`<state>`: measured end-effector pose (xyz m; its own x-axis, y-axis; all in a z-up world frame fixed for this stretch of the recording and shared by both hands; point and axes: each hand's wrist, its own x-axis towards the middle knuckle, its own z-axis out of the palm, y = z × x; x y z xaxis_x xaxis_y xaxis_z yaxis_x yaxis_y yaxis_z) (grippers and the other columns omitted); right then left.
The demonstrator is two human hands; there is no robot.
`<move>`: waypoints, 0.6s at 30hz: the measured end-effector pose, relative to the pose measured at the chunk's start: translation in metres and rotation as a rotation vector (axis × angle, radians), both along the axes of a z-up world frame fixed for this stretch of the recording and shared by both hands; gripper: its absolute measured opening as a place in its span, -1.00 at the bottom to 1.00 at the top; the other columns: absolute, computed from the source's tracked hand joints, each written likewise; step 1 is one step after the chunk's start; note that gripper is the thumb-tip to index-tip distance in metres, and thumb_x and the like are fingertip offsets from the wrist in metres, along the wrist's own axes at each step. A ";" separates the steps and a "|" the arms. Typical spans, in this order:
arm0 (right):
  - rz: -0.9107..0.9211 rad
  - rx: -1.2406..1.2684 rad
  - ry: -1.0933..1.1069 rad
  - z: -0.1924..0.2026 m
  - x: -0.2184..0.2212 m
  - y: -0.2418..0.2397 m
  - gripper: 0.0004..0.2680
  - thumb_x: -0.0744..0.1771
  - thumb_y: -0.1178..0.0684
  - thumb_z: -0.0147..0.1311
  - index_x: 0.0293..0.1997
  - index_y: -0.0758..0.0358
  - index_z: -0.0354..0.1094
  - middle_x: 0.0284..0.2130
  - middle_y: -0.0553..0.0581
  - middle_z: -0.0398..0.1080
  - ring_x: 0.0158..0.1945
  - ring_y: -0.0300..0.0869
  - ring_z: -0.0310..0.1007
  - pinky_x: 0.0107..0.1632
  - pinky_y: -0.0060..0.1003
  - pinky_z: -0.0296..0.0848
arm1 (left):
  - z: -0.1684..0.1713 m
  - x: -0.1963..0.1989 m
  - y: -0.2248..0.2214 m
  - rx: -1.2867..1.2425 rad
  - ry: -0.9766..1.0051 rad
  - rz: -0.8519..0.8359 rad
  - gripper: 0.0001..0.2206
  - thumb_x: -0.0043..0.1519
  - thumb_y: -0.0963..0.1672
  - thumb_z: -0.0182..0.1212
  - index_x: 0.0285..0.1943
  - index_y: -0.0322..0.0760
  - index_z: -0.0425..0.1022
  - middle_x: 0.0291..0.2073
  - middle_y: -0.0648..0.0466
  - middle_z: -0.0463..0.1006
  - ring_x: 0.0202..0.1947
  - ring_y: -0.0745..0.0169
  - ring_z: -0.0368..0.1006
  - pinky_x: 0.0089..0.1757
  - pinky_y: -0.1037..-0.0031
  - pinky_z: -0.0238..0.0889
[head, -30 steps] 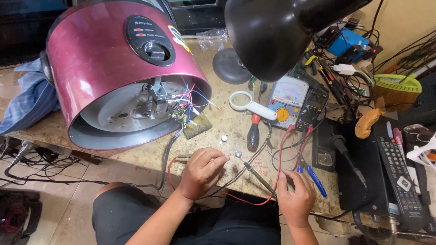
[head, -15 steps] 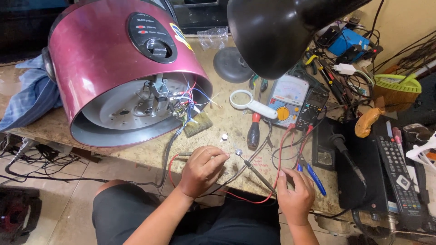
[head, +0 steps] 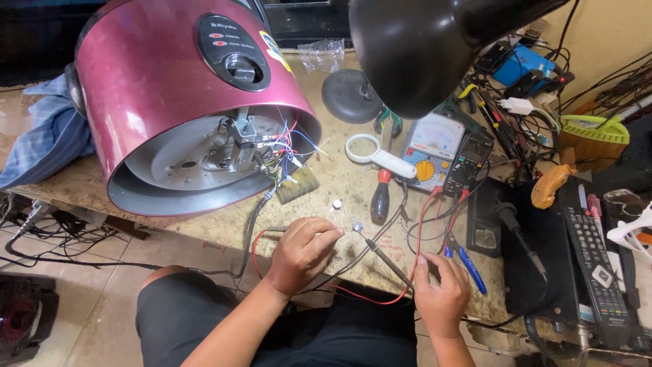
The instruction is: Soldering electrical wires and components inside a disassembled pink appliance on a repair workbench.
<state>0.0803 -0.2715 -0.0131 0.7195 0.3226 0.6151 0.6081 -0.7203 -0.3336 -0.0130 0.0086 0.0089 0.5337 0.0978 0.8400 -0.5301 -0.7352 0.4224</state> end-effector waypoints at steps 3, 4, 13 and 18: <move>-0.002 -0.002 0.015 0.000 0.000 -0.001 -0.94 0.33 0.20 0.19 -0.19 0.26 0.57 -0.27 0.10 0.59 -0.17 -0.04 0.57 -0.04 -0.13 0.52 | -0.002 -0.001 0.000 -0.012 0.004 0.006 -0.83 0.31 -0.26 0.17 0.06 -0.36 0.48 -0.13 -0.10 0.54 -0.16 -0.09 0.50 -0.11 0.18 0.40; -0.007 0.008 0.033 0.000 0.000 -0.002 -0.93 0.33 0.21 0.18 -0.18 0.25 0.58 -0.27 0.10 0.59 -0.18 -0.06 0.57 -0.05 -0.15 0.52 | -0.003 -0.001 0.000 -0.017 0.003 0.022 -0.84 0.31 -0.27 0.18 0.05 -0.36 0.49 -0.13 -0.09 0.54 -0.17 -0.09 0.50 -0.12 0.19 0.40; -0.128 0.181 0.425 0.037 0.002 0.002 -0.89 0.37 0.12 0.17 -0.07 0.23 0.58 -0.18 0.09 0.59 -0.10 -0.14 0.55 0.00 -0.25 0.51 | -0.001 -0.002 -0.002 -0.069 -0.047 0.104 -0.87 0.30 -0.29 0.21 -0.01 -0.39 0.50 -0.15 -0.08 0.55 -0.19 -0.04 0.51 -0.14 0.24 0.40; -0.168 0.214 0.544 0.082 0.041 0.033 -0.85 0.39 0.02 0.14 0.02 0.16 0.55 -0.15 0.06 0.60 -0.09 -0.15 0.57 -0.04 -0.22 0.53 | -0.003 0.002 -0.005 -0.071 -0.065 0.149 -0.86 0.29 -0.30 0.21 -0.02 -0.35 0.50 -0.15 -0.04 0.56 -0.17 -0.02 0.51 -0.12 0.25 0.36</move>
